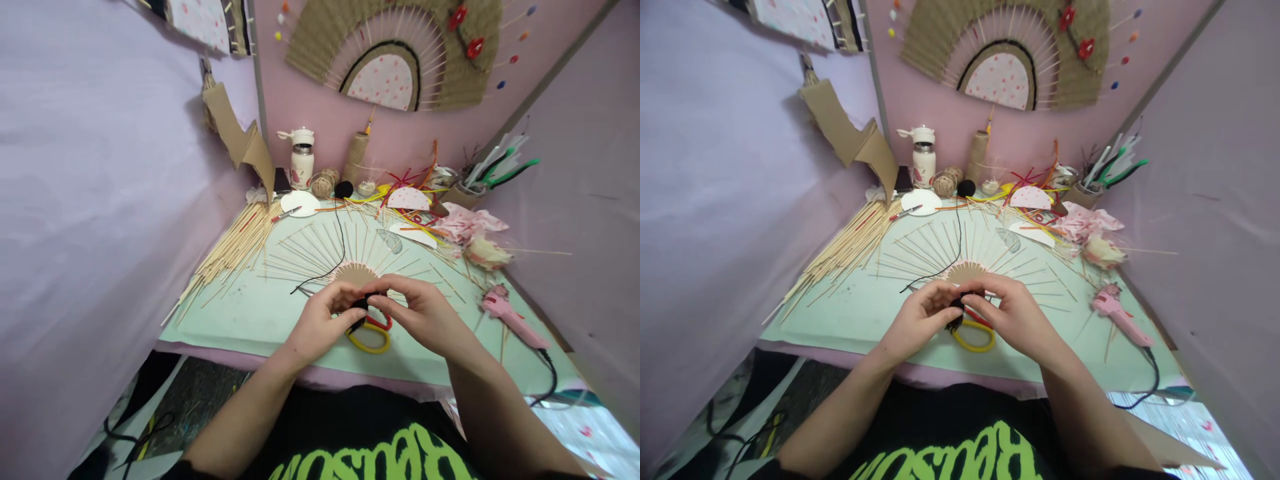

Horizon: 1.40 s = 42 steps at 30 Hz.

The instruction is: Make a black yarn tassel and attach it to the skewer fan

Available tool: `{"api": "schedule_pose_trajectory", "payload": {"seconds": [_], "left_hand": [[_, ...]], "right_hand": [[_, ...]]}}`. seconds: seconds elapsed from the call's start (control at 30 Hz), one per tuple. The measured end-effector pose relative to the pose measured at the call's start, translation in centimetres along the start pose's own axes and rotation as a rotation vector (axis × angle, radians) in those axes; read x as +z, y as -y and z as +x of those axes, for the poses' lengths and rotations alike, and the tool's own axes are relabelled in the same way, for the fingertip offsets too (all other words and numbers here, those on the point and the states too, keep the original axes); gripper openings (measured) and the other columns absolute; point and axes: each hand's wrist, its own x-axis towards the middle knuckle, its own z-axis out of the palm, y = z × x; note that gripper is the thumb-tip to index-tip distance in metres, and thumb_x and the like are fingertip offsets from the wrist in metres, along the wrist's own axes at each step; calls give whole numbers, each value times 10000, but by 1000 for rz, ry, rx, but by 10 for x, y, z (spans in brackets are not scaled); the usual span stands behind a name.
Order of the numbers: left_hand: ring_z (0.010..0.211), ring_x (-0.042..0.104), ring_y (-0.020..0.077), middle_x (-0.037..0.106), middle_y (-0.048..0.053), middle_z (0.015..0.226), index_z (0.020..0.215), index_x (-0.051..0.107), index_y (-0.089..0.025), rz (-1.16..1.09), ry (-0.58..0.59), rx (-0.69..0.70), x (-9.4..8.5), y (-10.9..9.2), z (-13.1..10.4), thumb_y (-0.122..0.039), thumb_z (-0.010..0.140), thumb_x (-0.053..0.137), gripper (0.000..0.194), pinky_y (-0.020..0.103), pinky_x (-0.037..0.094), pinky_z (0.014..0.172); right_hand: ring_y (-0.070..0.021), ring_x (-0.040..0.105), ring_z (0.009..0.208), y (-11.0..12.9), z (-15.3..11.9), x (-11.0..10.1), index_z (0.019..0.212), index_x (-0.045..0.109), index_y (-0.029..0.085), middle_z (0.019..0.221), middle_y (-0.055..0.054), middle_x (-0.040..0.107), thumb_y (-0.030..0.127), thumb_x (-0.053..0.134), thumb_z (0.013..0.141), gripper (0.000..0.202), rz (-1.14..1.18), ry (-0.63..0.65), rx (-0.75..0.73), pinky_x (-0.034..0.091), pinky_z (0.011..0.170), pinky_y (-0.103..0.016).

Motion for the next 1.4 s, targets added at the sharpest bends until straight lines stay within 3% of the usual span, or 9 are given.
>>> {"api": "schedule_pose_trajectory", "payload": {"seconds": [0.37,0.5,0.7,0.8,0.9,1.07,1.2,1.27,1.4], "left_hand": [[677,604,134,655,2,673,697,654,-156,402,265,-156,-35,-10,-4,-229,837,552,188,234,447,689],[737,636,152,692,15,757,795,682,-160,397,334,-223,-52,-18,-10,-256,817,607,124,243,467,699],[932,633,175,703,58,1001,970,672,-175,287,-70,-58,-52,-31,2,-321,801,666,224,280,474,823],[913,647,171,704,62,994,1072,625,-169,50,18,-73,-34,-32,15,-238,750,707,340,287,484,810],[736,632,126,668,-7,758,1100,609,-169,-49,102,-114,-21,-27,24,-170,728,715,387,247,471,710],[643,584,91,628,-13,685,1024,656,-155,-203,45,-149,-35,-22,21,-216,725,761,323,189,436,601],[532,502,35,642,-15,735,1160,635,-229,-480,-155,-103,-64,-27,10,-233,747,752,430,142,415,527],[490,452,23,630,-25,732,1185,628,-262,-544,-230,-52,-74,-30,4,-212,746,741,456,141,426,508],[523,497,59,611,-20,706,1074,674,-254,-553,-338,0,-81,-32,-3,-174,726,720,359,148,432,455]], "right_hand": [[-185,667,840,-3,5,0,922,716,209,893,-36,738,354,608,864,190,14,4,74,504,799,-307],[-192,666,843,-5,5,-4,945,705,203,897,-43,732,400,613,862,232,50,-43,109,515,771,-304],[-183,668,885,2,10,-7,978,718,233,945,-31,737,362,601,881,199,35,45,58,517,820,-299],[-182,670,892,9,15,-3,981,719,237,957,-30,736,336,586,885,191,56,81,9,520,819,-302],[-181,665,845,10,19,1,963,715,221,924,-37,729,337,593,870,192,87,64,25,524,780,-308],[-153,599,705,-13,23,-4,1062,662,217,765,-11,641,367,601,858,261,171,-266,99,497,663,-290],[-199,597,904,-36,18,-12,1105,610,233,1012,-63,634,392,590,853,298,-42,-468,85,492,792,-351],[-223,585,967,-40,11,-11,1081,605,228,1090,-87,620,402,585,848,291,-212,-350,85,477,836,-377],[-200,589,804,-36,-7,3,883,618,220,896,-51,650,344,579,845,136,-378,190,204,452,710,-317]]}}
